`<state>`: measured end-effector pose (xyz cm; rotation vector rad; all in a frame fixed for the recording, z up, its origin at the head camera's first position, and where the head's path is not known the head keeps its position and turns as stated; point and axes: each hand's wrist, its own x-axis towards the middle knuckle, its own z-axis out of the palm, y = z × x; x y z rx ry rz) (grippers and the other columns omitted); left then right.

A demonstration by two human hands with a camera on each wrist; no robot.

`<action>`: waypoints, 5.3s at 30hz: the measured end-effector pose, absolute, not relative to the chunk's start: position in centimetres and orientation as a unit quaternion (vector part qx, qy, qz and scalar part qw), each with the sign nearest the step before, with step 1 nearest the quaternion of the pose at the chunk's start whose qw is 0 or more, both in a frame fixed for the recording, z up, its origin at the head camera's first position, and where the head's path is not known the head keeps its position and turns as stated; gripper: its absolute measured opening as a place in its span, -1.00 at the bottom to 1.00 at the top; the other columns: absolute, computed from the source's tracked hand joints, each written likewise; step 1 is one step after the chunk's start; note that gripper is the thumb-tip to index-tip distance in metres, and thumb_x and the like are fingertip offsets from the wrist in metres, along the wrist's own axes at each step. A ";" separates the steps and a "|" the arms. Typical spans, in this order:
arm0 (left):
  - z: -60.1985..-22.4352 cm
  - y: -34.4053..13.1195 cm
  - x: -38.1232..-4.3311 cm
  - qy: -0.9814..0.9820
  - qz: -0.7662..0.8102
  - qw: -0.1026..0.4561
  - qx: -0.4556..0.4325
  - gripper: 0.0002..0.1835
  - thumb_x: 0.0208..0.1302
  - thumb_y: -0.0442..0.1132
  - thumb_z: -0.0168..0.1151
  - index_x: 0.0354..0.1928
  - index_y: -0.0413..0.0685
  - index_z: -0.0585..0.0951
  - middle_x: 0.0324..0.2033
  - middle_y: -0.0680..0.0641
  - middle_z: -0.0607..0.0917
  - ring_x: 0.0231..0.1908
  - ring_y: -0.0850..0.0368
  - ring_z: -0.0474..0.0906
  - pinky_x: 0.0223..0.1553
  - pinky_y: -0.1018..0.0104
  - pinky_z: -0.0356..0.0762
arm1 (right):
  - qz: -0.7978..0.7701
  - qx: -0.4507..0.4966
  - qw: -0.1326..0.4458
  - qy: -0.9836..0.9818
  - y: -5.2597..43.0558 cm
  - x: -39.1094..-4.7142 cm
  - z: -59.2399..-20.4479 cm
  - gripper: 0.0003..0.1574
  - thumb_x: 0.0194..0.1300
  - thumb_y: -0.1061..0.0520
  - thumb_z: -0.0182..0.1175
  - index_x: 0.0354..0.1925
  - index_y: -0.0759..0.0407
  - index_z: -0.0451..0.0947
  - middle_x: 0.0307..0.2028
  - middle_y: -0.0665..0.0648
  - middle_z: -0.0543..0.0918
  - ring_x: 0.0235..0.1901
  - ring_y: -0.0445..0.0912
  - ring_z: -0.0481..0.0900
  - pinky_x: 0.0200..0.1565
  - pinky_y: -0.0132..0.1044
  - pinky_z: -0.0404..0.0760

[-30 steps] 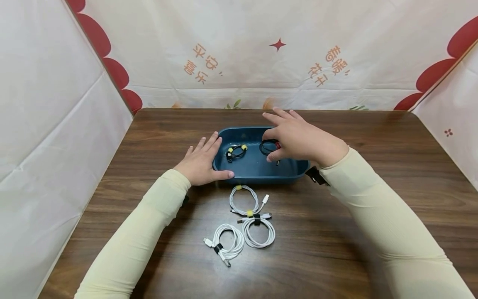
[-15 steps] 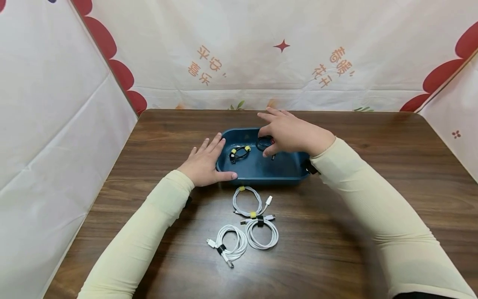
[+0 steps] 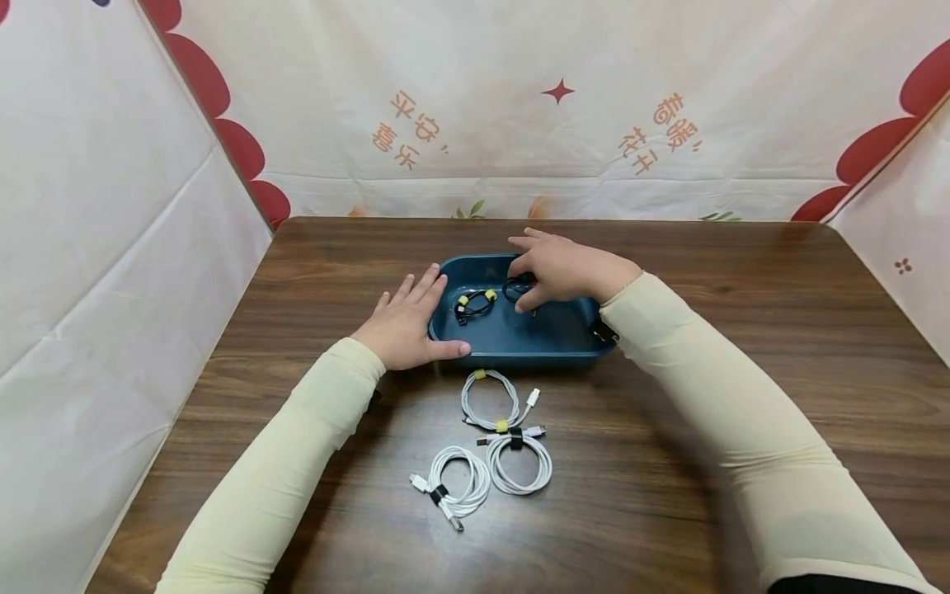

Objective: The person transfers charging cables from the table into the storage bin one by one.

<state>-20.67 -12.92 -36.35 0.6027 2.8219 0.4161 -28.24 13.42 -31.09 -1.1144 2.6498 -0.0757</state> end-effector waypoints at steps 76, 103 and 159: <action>-36.3 -13.0 -20.4 0.961 0.143 0.111 0.208 0.20 0.15 0.55 0.06 0.60 0.00 -0.14 0.56 0.01 -0.30 0.52 -0.21 -0.28 0.38 -0.31 -0.13 | -0.077 -0.517 0.052 0.851 16.7 -12.8 -32.1 -0.06 0.10 -0.46 0.33 0.26 0.05 0.53 0.51 0.19 0.13 0.51 0.18 -0.10 0.37 0.16 0.13; -36.6 -12.9 -20.5 0.961 0.151 0.110 0.203 0.18 0.17 0.50 0.11 0.60 0.00 -0.13 0.57 0.00 -0.30 0.52 -0.21 -0.27 0.38 -0.31 -0.12 | -0.035 -0.505 0.081 0.859 15.9 -10.0 -36.5 0.10 0.14 -0.59 0.14 0.35 0.12 0.45 0.51 0.26 0.10 0.52 0.21 -0.16 0.38 0.19 0.08; -36.6 -12.8 -20.5 0.962 0.151 0.106 0.200 0.16 0.18 0.49 0.12 0.60 -0.01 -0.10 0.57 -0.03 -0.27 0.52 -0.22 -0.25 0.38 -0.32 -0.12 | -0.004 -0.520 0.043 0.853 15.4 -9.6 -36.6 -0.16 -0.02 -0.41 0.36 0.06 0.11 0.56 0.53 0.24 0.05 0.53 0.14 -0.29 0.39 0.20 0.02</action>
